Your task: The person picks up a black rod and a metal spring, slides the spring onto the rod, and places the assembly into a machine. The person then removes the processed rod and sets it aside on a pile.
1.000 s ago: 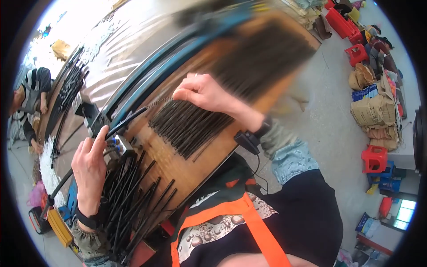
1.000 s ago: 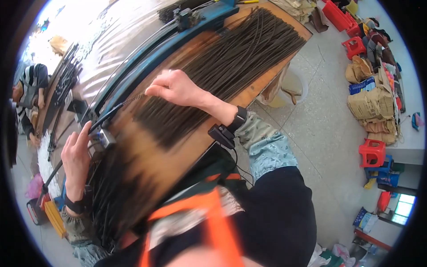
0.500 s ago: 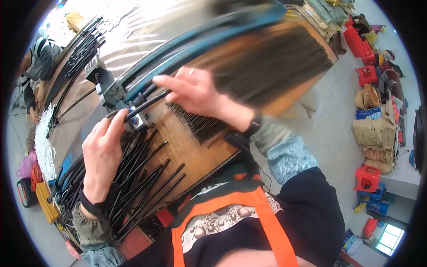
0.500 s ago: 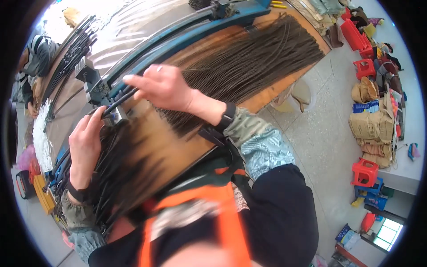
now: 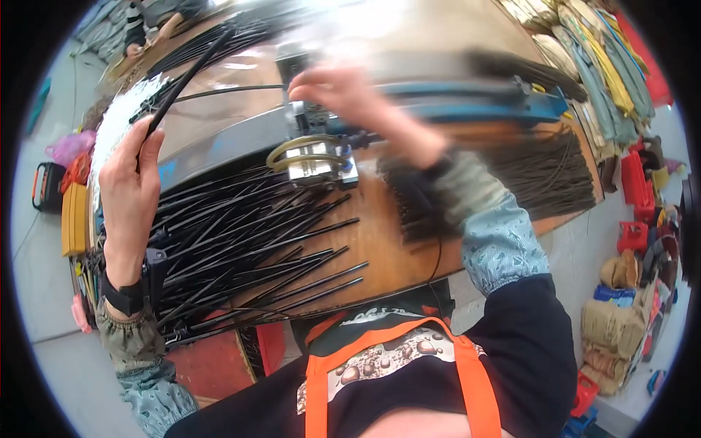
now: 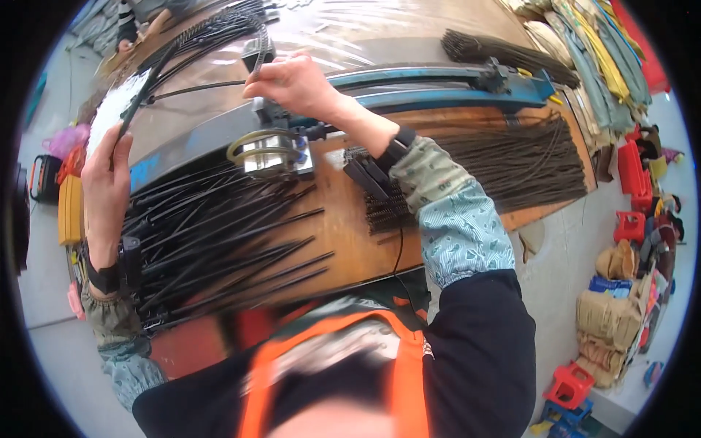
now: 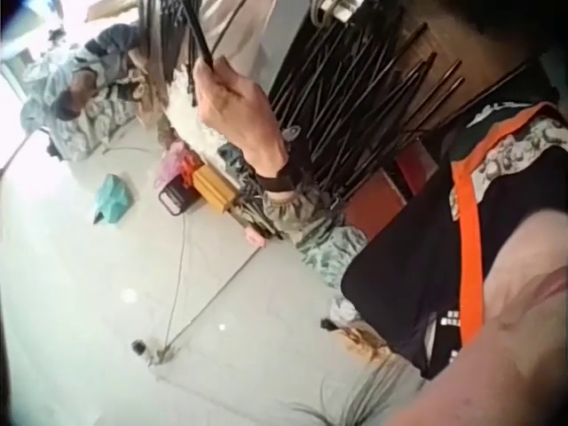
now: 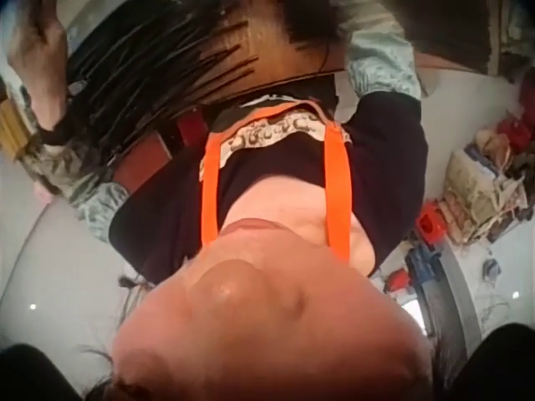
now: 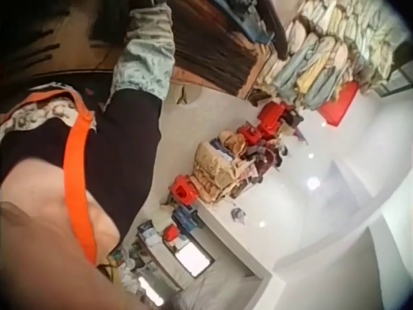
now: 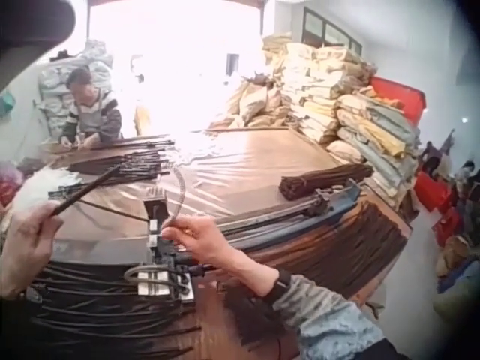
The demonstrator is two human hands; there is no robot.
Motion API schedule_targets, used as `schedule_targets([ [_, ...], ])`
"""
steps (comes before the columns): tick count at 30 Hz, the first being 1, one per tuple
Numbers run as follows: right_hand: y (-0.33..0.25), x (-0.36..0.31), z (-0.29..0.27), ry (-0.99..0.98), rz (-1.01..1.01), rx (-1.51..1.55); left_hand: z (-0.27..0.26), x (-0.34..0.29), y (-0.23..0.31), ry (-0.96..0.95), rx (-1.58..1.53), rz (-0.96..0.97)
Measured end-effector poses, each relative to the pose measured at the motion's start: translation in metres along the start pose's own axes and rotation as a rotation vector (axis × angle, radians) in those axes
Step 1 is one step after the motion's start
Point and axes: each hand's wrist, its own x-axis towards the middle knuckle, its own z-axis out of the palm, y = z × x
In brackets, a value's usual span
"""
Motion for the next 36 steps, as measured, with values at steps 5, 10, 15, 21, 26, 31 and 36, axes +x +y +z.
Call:
schedule_targets([
  [5,0.016,0.024,0.032,-0.029,-0.188,-0.229,-0.013,-0.043,-0.040,-0.022,0.045,-0.116],
  [10,0.010,0.036,0.037,-0.178,-0.250,-0.512,0.003,-0.048,-0.053,-0.069,-0.015,-0.200],
  [15,0.020,0.025,0.010,-0.046,-0.465,-0.875,0.017,-0.035,-0.064,-0.046,-0.012,-0.130],
  [21,0.041,-0.065,-0.098,0.083,-0.272,-0.950,0.073,-0.025,-0.049,-0.338,0.209,0.064],
  [26,0.049,-0.095,-0.132,0.119,-0.128,-0.956,0.151,0.016,-0.016,-0.212,-0.147,0.295],
  [31,0.064,-0.097,-0.130,0.135,-0.098,-0.897,0.157,0.021,-0.015,-0.231,-0.174,0.248],
  [36,0.072,-0.097,-0.125,0.147,-0.072,-0.845,0.163,0.020,-0.017,-0.238,-0.213,0.170],
])
